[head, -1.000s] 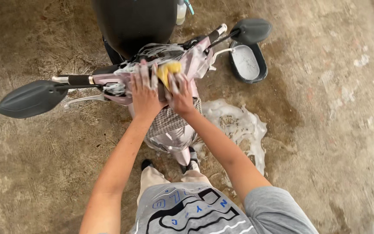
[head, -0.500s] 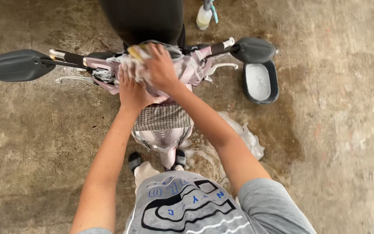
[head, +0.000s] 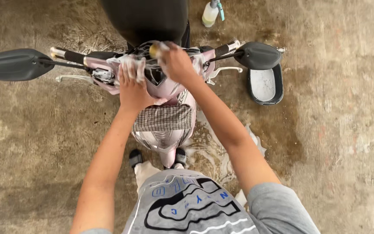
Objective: The person washes a pink scooter using a spray bottle and a sponge. They spray soapy water onto the scooter's front and handlebars, then scrub the surfaces with a sponge, focusing on the handlebars and mirrors.
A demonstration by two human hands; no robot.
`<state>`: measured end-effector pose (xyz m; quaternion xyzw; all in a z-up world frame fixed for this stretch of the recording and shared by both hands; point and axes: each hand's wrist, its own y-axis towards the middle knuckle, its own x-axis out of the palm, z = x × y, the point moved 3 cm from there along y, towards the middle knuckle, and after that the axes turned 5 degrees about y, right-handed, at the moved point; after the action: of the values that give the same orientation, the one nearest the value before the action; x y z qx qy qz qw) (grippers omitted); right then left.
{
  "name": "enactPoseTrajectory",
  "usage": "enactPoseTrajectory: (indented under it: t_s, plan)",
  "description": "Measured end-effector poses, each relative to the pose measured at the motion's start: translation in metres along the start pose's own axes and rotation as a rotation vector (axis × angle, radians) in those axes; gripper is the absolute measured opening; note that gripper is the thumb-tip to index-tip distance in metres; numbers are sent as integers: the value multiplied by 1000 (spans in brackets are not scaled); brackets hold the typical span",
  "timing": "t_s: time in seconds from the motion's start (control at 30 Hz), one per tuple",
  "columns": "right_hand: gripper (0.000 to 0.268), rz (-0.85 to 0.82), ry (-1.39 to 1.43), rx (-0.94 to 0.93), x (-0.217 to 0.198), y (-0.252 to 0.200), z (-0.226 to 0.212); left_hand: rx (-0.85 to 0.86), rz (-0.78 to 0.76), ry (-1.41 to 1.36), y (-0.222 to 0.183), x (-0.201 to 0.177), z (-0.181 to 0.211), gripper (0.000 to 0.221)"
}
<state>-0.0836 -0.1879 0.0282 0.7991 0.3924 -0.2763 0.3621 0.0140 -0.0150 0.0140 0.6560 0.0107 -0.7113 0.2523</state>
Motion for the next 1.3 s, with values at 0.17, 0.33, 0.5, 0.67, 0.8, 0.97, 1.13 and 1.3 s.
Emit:
enactPoseTrajectory:
  t_s: [0.17, 0.33, 0.5, 0.67, 0.8, 0.97, 1.13, 1.3]
  plan:
    - [29, 117, -655, 126, -24, -14, 48, 38, 95, 7, 4, 1, 1, 151]
    - [28, -157, -303, 383, 2, 25, 63, -27, -100, -5, -1, -16, 12, 152]
    - [40, 317, -90, -197, 60, -25, -21, -37, -201, 106, 12, -10, 7, 128]
    - [52, 126, -167, -142, 38, -25, -30, -67, -241, 244, -17, -27, -20, 125]
    - [38, 68, -188, -34, 39, 13, -43, -54, -49, 345, -51, -38, -67, 88]
    - [28, -250, -67, -22, 149, 112, -80, -66, 92, 217, -54, -54, -76, 77]
    - [34, -425, 244, 154, 167, 144, -83, -70, -17, 112, -49, -64, -81, 79]
    - [38, -193, -21, 175, 85, 56, -55, 78, -60, 59, -42, -73, -95, 85]
